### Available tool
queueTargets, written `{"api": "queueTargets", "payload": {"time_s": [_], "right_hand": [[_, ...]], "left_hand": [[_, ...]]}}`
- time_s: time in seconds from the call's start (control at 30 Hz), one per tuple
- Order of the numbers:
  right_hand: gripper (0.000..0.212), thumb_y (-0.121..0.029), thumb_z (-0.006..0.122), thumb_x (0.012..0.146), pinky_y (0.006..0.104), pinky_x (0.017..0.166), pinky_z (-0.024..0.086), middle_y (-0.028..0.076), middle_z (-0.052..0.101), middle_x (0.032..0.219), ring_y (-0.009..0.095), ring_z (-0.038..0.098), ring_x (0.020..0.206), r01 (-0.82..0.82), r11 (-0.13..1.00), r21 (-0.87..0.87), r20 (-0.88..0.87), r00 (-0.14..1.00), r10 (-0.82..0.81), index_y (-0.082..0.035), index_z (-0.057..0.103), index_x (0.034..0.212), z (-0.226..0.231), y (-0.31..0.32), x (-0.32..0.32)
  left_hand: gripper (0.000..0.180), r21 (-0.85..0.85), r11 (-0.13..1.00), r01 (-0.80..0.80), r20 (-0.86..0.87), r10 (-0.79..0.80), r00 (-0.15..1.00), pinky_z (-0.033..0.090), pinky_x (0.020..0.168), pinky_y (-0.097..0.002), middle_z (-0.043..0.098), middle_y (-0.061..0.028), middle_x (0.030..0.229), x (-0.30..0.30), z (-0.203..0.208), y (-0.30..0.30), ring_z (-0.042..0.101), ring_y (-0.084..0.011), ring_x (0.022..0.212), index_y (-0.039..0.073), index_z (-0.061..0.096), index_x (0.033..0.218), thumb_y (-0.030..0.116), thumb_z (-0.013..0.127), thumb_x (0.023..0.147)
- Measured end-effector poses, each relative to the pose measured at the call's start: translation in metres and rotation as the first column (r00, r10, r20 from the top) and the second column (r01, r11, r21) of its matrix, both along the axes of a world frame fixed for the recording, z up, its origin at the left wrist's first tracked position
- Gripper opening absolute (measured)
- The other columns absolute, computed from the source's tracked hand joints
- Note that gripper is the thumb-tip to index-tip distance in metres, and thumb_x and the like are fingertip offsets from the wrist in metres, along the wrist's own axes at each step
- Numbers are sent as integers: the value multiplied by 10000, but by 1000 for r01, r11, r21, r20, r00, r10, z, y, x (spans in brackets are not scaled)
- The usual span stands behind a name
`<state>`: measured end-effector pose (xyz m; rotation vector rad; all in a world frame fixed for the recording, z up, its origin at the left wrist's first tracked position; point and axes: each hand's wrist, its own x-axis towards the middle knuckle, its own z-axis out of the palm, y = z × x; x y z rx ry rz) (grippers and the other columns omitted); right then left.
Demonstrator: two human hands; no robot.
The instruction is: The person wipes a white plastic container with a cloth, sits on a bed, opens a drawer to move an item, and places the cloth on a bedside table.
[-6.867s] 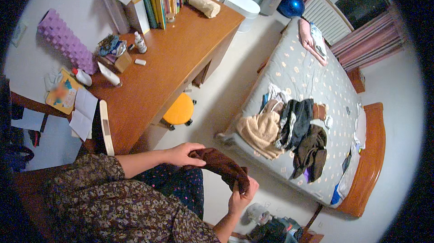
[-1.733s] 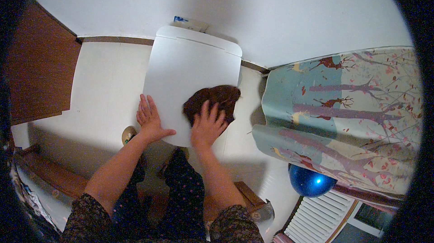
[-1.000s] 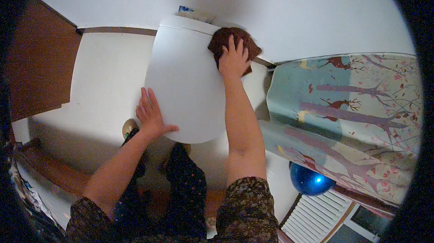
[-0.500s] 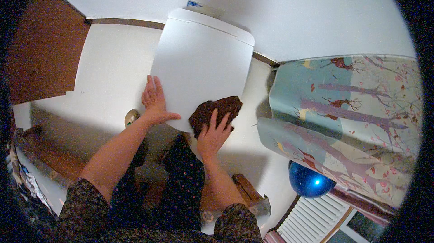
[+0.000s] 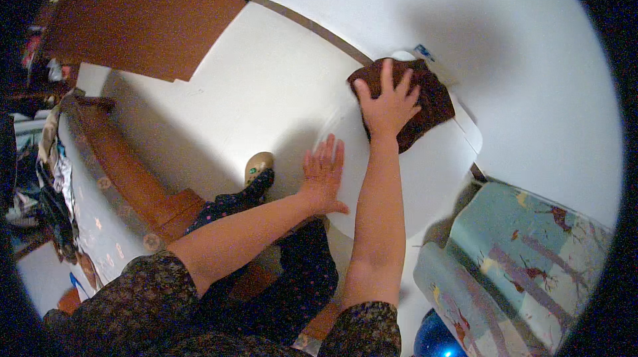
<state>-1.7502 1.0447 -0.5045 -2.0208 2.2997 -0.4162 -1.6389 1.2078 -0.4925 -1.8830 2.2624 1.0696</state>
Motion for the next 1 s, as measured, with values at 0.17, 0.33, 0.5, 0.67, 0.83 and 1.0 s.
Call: {"api": "queueTargets", "payload": {"time_s": [0.17, 0.33, 0.5, 0.67, 0.83, 1.0], "right_hand": [[355, -297, 739, 724, 628, 990, 286, 24, 509, 1302, 359, 338, 1287, -326, 945, 18, 4, 945, 326, -237, 666, 1066, 15, 52, 48], [413, -343, 717, 746, 638, 987, 289, 16, 450, 1361, 366, 334, 1286, -280, 960, -8, 60, 958, 280, -251, 624, 1138, 26, 99, 60], [481, -367, 708, 759, 678, 1001, 268, 17, 366, 1418, 379, 278, 1324, -315, 947, 61, 97, 946, 309, -252, 576, 1207, 31, 151, 76], [525, -380, 590, 833, 630, 1015, 264, 62, 356, 1443, 332, 296, 1330, -239, 969, 67, 217, 951, 220, -237, 469, 1323, 21, 191, 88], [672, -437, 533, 854, 537, 1062, 175, 103, 333, 1475, 290, 267, 1367, -370, 911, 183, -13, 926, 378, -142, 342, 1426, 6, 236, 77], [476, -89, 617, 707, 499, 876, 377, 55, 494, 1318, 300, 475, 1093, -487, 873, 24, 160, 864, 478, -241, 614, 1158, 26, 289, 22]], "left_hand": [[1385, -181, 983, -41, -31, 36, 999, 51, 1112, -547, 55, -251, 1499, 7, -5, 14, 87, -428, 1379, -17, 6, 1448, 537, 837, 487], [993, -6, 900, -435, -83, 433, 898, 167, 1098, -533, 150, -262, 1465, 37, -2, 68, 196, -437, 1333, -35, 127, 1432, 402, 696, 746], [654, -277, 715, -642, -383, 531, 756, 271, 1068, -464, 310, -268, 1378, 70, 18, 67, 332, -404, 1265, -58, 297, 1360, 254, 580, 860], [462, -378, 812, -444, -461, 250, 851, 281, 1059, -427, 470, -209, 1280, 42, 46, -13, 394, -354, 1230, -58, 452, 1250, 214, 531, 885], [646, -234, 971, 56, 68, -41, 997, 129, 1150, -404, 286, -206, 1470, -7, 44, -42, 233, -325, 1380, -56, 323, 1380, 445, 265, 977], [611, -9, 994, 111, 81, -110, 991, 133, 1147, -440, 268, -192, 1486, -8, 39, -57, 251, -324, 1381, -28, 305, 1401, 412, 181, 996]]}}
